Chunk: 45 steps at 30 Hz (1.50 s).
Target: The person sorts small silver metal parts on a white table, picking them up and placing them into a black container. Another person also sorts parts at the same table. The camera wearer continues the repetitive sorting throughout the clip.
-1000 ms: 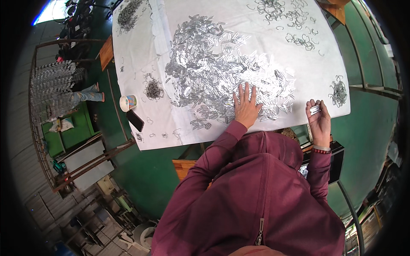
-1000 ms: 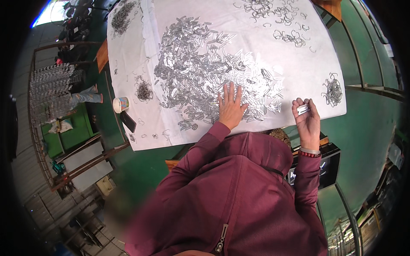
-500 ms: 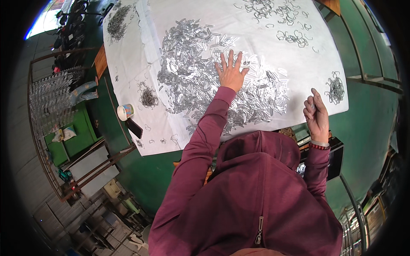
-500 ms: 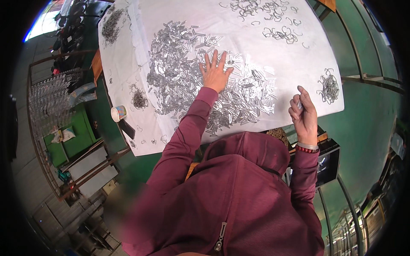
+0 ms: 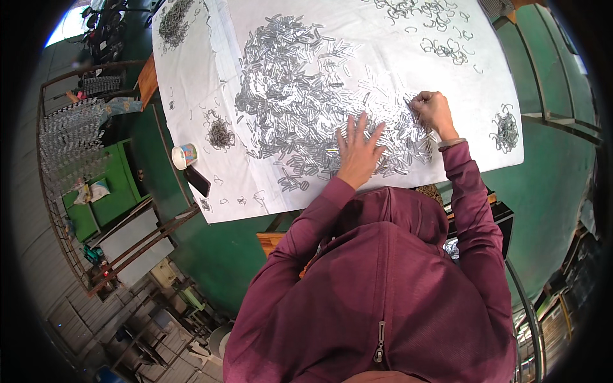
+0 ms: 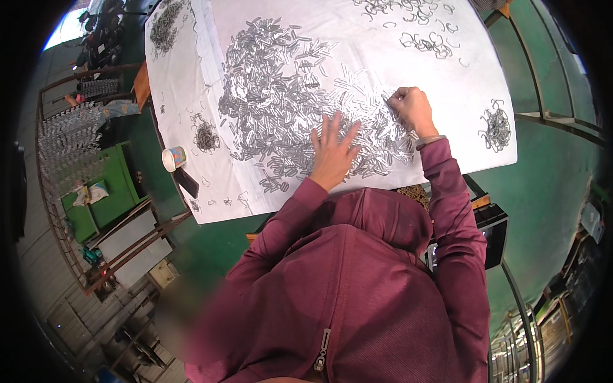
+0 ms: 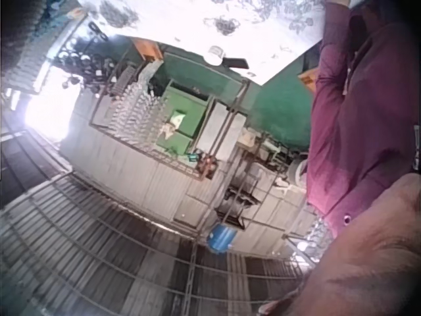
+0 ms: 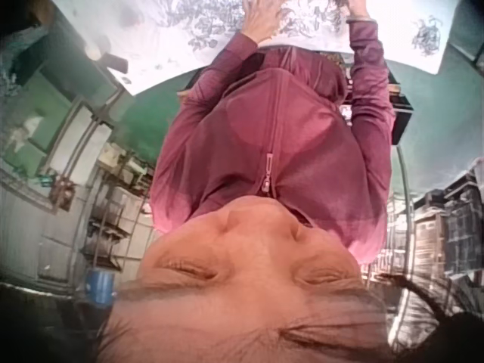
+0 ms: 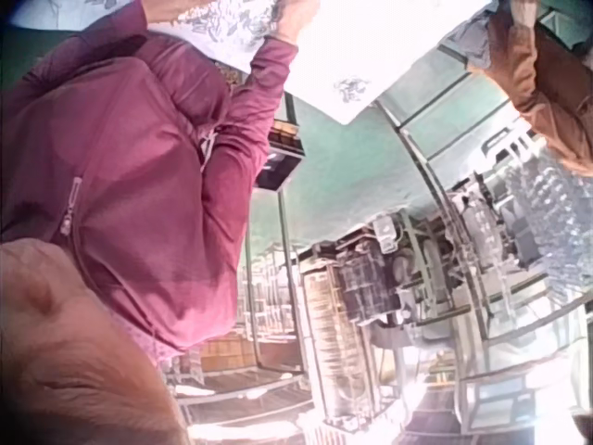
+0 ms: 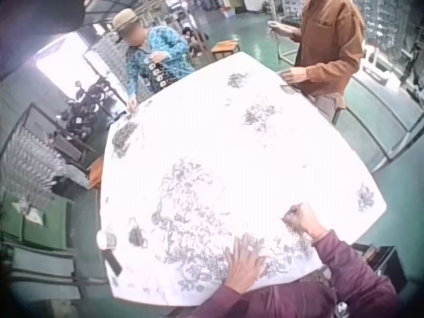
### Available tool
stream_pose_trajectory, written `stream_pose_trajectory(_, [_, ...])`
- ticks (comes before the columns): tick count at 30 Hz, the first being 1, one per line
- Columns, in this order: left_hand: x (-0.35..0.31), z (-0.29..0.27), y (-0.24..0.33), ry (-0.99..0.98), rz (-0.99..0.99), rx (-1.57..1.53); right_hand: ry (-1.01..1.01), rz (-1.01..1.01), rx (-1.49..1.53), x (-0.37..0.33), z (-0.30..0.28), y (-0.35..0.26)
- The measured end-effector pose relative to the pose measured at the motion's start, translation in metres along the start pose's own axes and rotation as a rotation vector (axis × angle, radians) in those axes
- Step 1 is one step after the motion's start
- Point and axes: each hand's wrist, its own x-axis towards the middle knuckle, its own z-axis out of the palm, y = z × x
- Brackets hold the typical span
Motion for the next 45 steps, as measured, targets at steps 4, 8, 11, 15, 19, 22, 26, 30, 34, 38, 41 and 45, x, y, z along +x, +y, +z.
stream_pose_trajectory(4, [0.002, -0.021, -0.039, 0.139, -0.16, -0.022, -0.138, 0.047, 0.333, -0.002, -0.018, 0.008])
stream_pose_trajectory(8, [0.017, -0.019, -0.092, 0.21, -0.303, 0.038, -0.047, -0.009, 0.333, -0.002, -0.007, 0.009])
stream_pose_trajectory(11, [0.022, -0.005, -0.078, 0.083, -0.303, 0.158, -0.003, -0.144, 0.15, -0.005, 0.006, -0.009])
stream_pose_trajectory(15, [0.002, 0.005, -0.039, 0.001, -0.14, 0.097, 0.064, -0.338, -0.35, -0.013, 0.028, -0.024])
stream_pose_trajectory(19, [-0.007, 0.002, -0.024, -0.006, -0.092, 0.03, -0.005, -0.395, -0.507, -0.03, 0.023, -0.017])
stream_pose_trajectory(22, [0.016, -0.007, -0.023, 0.217, -0.048, 0.006, -0.065, -0.438, -0.543, -0.042, 0.016, -0.005])
stream_pose_trajectory(26, [0.071, -0.003, -0.045, 0.297, -0.038, -0.095, -0.024, -0.442, -0.294, -0.049, 0.008, -0.012])
stream_pose_trajectory(30, [0.091, 0.001, -0.051, 0.269, -0.003, -0.037, -0.082, -0.079, 0.286, -0.063, -0.004, -0.031])
stream_pose_trajectory(34, [0.091, 0.007, -0.066, 0.245, 0.081, 0.051, -0.052, -0.023, 0.42, -0.068, -0.006, -0.009])
stream_pose_trajectory(38, [0.065, -0.024, -0.065, 0.139, -0.078, -0.246, -0.006, 0.053, 0.467, -0.08, -0.016, -0.007])
stream_pose_trajectory(41, [0.053, -0.034, -0.077, 0.129, 0.03, -0.19, 0.039, 0.102, 0.502, -0.082, -0.023, 0.002])
stream_pose_trajectory(45, [0.062, -0.018, -0.088, 0.217, -0.086, 0.12, 0.05, 0.013, 0.439, -0.076, -0.019, 0.014])
